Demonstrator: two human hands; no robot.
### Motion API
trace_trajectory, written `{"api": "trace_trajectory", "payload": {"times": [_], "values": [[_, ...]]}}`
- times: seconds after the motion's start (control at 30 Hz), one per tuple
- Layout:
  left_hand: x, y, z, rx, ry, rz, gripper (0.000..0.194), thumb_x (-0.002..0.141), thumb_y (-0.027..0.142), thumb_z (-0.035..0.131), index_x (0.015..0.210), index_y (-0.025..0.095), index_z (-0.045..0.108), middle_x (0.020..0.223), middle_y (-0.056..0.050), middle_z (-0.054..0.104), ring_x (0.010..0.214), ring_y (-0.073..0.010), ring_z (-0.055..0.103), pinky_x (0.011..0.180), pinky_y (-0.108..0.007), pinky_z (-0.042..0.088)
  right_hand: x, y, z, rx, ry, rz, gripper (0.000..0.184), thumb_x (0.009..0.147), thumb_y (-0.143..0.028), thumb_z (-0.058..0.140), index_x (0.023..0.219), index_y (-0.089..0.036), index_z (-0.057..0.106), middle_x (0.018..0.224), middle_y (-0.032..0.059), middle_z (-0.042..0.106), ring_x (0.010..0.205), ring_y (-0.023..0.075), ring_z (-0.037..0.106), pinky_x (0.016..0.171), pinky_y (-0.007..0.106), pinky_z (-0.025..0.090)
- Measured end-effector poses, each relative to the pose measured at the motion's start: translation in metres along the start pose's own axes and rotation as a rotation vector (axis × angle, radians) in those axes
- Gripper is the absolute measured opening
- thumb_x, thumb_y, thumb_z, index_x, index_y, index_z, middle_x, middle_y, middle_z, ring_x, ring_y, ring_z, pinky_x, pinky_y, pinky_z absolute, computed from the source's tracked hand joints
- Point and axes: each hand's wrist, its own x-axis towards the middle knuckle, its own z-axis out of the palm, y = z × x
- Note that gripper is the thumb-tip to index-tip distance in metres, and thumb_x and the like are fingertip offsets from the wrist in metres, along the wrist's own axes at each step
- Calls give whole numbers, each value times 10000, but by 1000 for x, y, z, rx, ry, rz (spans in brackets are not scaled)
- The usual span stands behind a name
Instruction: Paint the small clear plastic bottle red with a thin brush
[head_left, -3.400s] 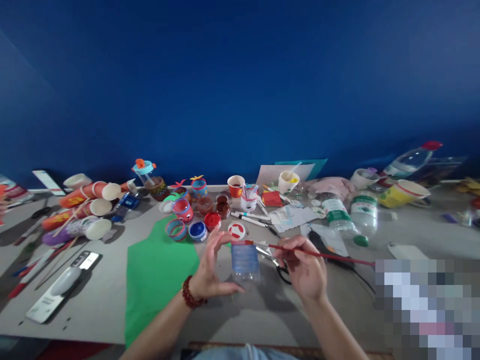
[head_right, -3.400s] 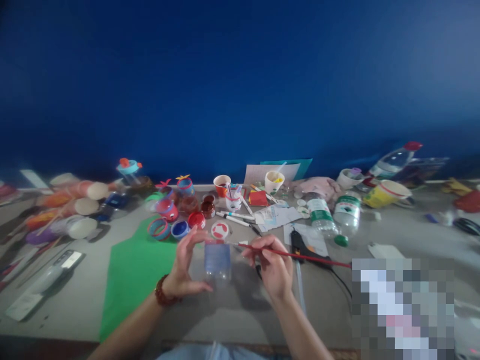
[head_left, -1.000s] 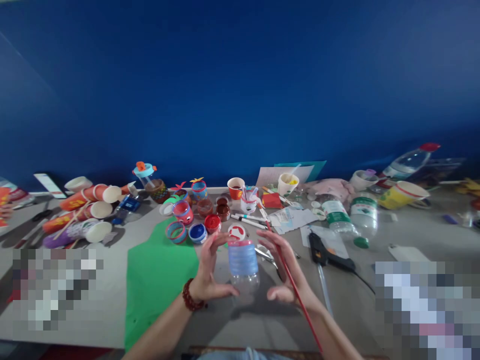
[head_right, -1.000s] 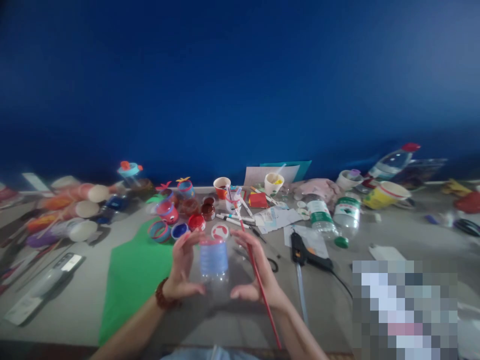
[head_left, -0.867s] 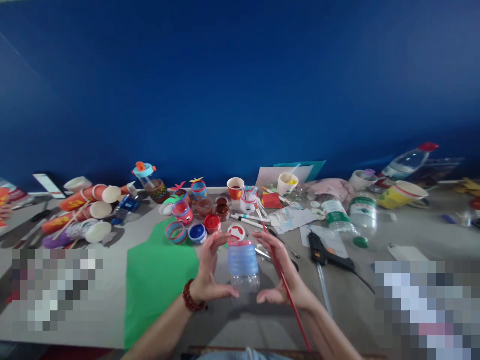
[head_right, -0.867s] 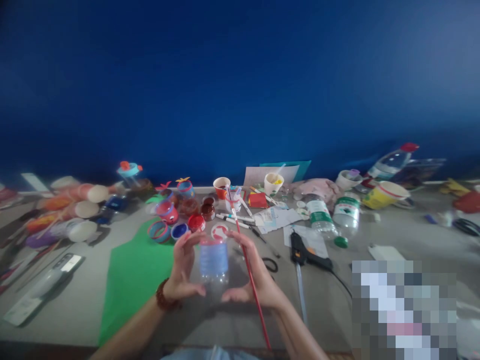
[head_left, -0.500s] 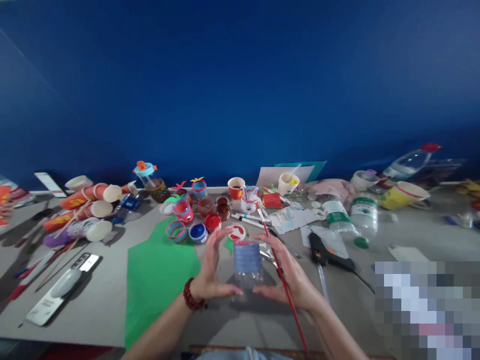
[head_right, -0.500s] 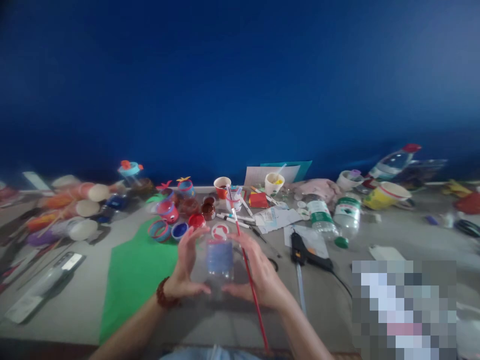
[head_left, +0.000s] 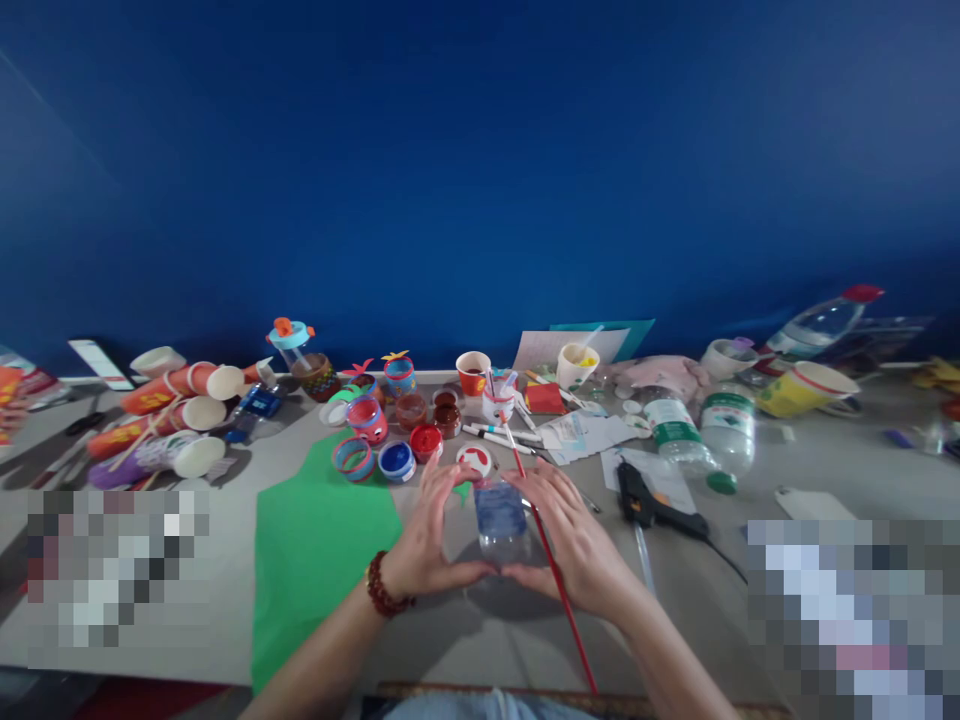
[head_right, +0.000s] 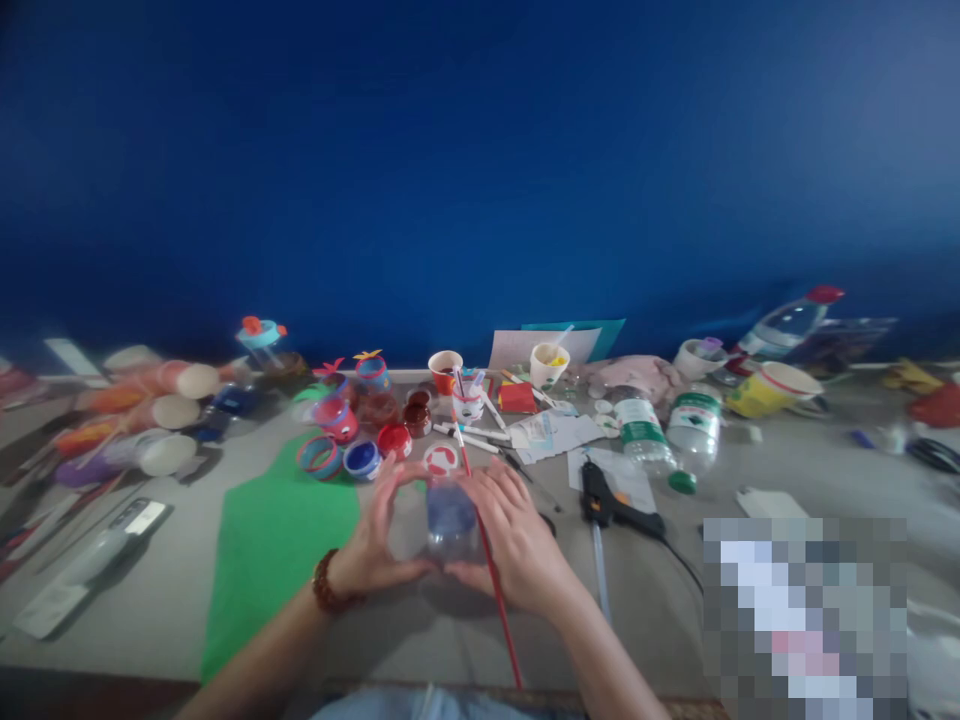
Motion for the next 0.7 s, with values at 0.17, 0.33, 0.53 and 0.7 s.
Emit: {"api": "trace_trajectory", "payload": {"times": [0.17, 0.33, 0.53, 0.7], "values": [[-1, 0, -3, 7, -32, -22, 1164, 768, 618, 819, 1624, 191, 154, 1388, -211, 618, 1333, -396, 597, 1227, -759, 222, -3, 1, 3, -3, 18, 27, 838, 878, -592, 740, 1507, -134, 429, 1379, 222, 679, 1363, 408, 585, 1171, 566, 440], [-2, 0, -1, -21, -17, -8, 1169, 780, 602, 814, 1631, 183, 131, 1387, -221, 612, 1323, -392, 599, 1217, -780, 203, -6, 2, 6, 30, 25, 42, 884, 846, -652, 749, 1508, -152, 443, 1375, 221, 681, 1361, 426, 583, 1150, 583, 460], [-5, 2, 2, -47, 4, 10, 1189, 763, 579, 836, 1639, 201, 126, 1380, -209, 605, 1326, -397, 591, 1211, -750, 255, -6, 6, -2, 279, 89, 157, 844, 881, -694, 680, 1548, -231, 450, 1490, 178, 615, 1443, 398, 513, 1154, 526, 468], [-5, 11, 9, -186, -86, 51, 1190, 721, 581, 867, 1625, 252, 166, 1310, -166, 635, 1217, -364, 652, 1187, -705, 336, 9, 19, -9, 705, 258, 436, 354, 1091, -387, 421, 1308, -261, 671, 1104, 86, 801, 963, 230, 741, 852, 339, 594]]}}
